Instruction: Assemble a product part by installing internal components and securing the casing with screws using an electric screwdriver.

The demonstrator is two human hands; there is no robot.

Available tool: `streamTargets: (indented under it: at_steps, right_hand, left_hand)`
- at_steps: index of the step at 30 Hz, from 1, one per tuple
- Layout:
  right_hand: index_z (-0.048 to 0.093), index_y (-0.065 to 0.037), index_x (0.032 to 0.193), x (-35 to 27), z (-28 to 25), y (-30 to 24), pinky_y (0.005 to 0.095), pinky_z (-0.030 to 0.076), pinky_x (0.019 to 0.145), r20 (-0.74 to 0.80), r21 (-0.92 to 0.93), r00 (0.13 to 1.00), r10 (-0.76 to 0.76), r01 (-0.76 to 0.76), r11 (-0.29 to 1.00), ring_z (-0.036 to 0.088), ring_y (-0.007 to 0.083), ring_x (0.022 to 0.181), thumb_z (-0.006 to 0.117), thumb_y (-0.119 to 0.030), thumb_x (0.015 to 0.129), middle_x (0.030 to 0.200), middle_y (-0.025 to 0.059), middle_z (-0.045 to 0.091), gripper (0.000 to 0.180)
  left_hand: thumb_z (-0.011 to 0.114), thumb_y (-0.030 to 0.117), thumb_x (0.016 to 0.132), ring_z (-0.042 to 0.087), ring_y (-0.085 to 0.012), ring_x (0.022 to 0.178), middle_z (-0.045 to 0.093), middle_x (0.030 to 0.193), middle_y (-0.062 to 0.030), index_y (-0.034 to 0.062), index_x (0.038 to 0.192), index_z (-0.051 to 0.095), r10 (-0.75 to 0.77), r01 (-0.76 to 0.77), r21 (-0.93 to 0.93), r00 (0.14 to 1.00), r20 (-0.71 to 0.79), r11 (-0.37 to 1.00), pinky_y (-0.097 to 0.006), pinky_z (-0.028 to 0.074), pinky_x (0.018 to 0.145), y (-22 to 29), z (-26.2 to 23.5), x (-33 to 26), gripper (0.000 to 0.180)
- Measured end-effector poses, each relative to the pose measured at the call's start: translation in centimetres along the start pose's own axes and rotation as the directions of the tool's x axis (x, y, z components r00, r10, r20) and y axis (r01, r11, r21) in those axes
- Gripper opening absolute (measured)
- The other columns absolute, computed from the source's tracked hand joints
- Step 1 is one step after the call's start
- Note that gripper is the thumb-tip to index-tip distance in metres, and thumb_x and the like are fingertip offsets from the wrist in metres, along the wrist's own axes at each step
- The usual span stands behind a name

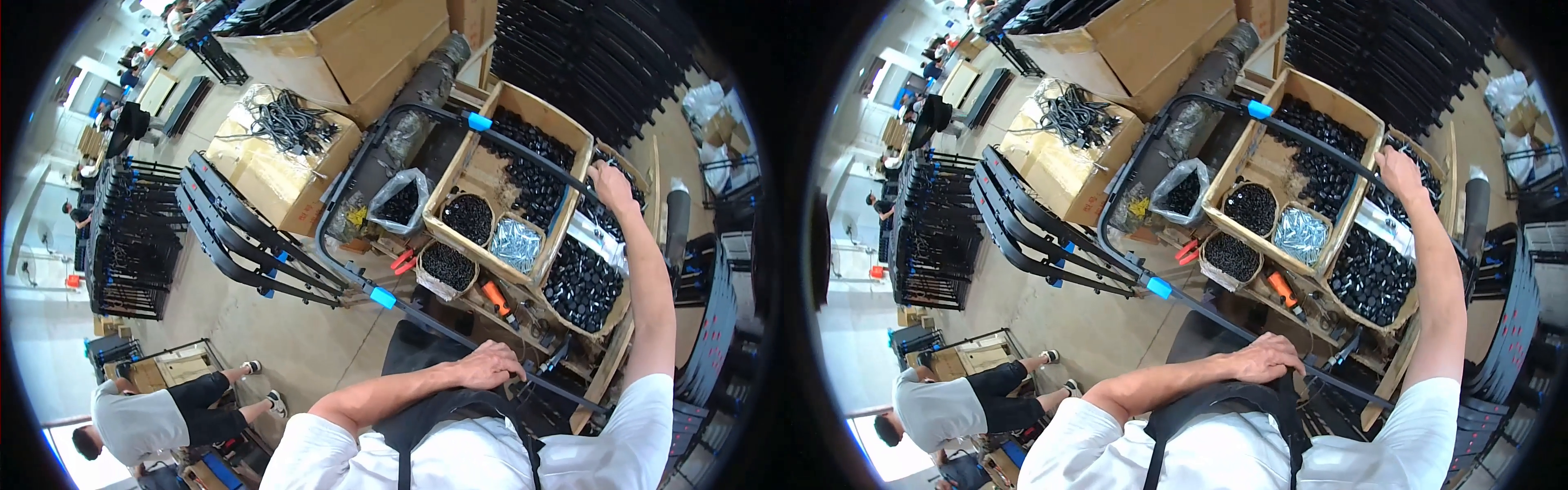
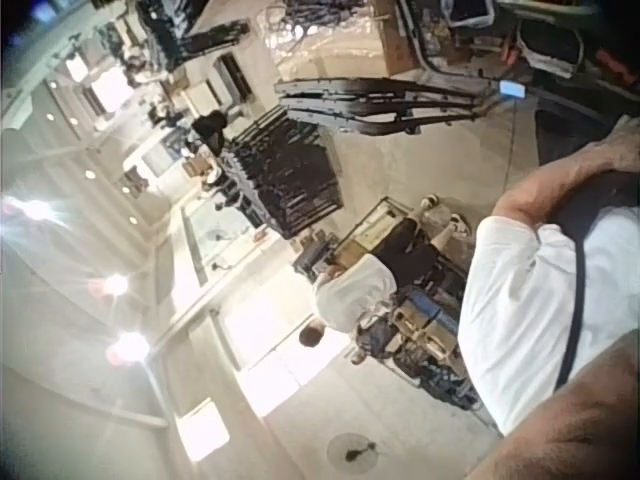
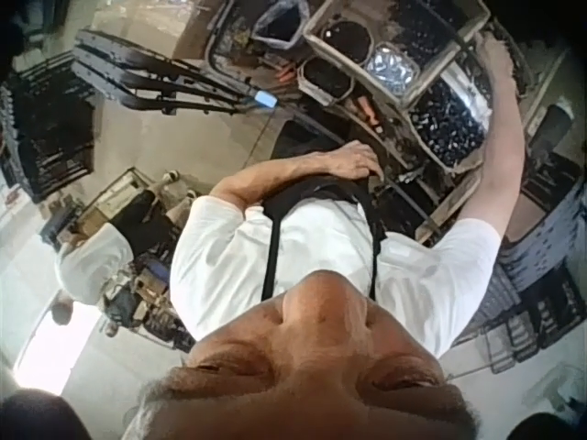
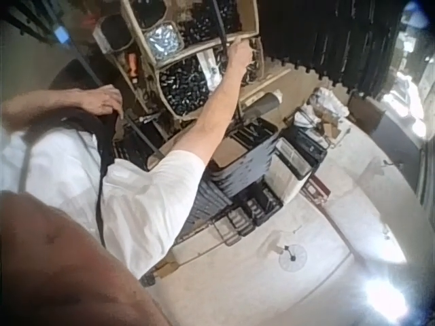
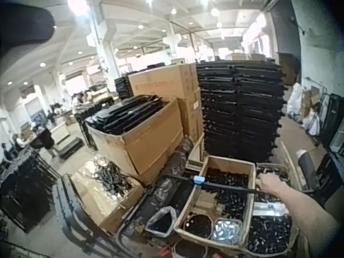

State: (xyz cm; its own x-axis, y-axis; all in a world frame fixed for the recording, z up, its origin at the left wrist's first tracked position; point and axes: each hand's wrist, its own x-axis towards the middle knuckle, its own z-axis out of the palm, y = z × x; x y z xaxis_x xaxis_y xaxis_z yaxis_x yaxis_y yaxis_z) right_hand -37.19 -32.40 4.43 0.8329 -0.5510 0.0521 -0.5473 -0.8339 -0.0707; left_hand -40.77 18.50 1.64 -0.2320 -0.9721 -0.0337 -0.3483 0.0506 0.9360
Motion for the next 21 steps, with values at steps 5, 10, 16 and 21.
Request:
streamTargets:
  at_steps: [5,10,16,21]
  right_hand:
    - [0.056,0.011,0.117,-1.1,-6.4,-4.5,0.0451,0.059,0.056,0.359,0.133,0.929,0.086,-0.143,0.981,0.073,0.0349,0.059,0.06,-0.024,0.093,0.089,0.0294,0.072,0.043]
    - [0.074,0.006,0.077,-0.1,-6.8,-6.0,0.0509,0.06,0.09,0.455,-0.069,0.825,0.337,-0.345,0.936,0.078,0.0416,0.088,0.057,-0.051,0.103,0.079,0.0259,0.076,0.065]
    - [0.079,0.006,0.097,-0.3,-3.4,-1.0,0.054,0.056,0.098,0.215,-0.217,0.969,0.124,-0.077,0.973,0.074,0.0444,0.108,0.057,-0.056,0.099,0.106,0.0309,0.076,0.066]
    - [0.077,0.006,0.104,0.4,-5.2,-6.1,0.0555,0.058,0.094,0.129,-0.226,0.969,0.208,-0.176,0.958,0.074,0.0472,0.103,0.054,-0.051,0.102,0.107,0.0327,0.075,0.062]
  left_hand:
    - [0.054,0.011,0.09,0.058,-0.0319,0.119,0.066,0.114,-0.0114,0.0133,0.129,0.067,-0.178,0.168,-0.097,0.979,-0.103,0.981,-0.047,0.038,0.108,0.8,0.3,0.0,0.041]
    - [0.062,0.013,0.092,0.058,-0.0292,0.114,0.064,0.11,-0.014,0.0115,0.118,0.068,-0.048,0.064,0.129,0.991,-0.124,0.99,-0.046,0.04,0.103,1.0,0.3,-0.4,0.027]
    - [0.063,0.016,0.096,0.069,-0.0383,0.099,0.069,0.096,-0.0174,0.015,0.121,0.063,-0.185,0.19,0.153,0.982,-0.047,0.97,-0.052,0.052,0.085,1.7,0.0,0.1,0.025]
    - [0.061,0.023,0.1,0.07,-0.0398,0.099,0.069,0.097,-0.0192,0.0168,0.116,0.068,-0.166,0.168,0.115,0.986,-0.021,0.979,-0.055,0.053,0.084,0.8,0.8,0.5,0.018]
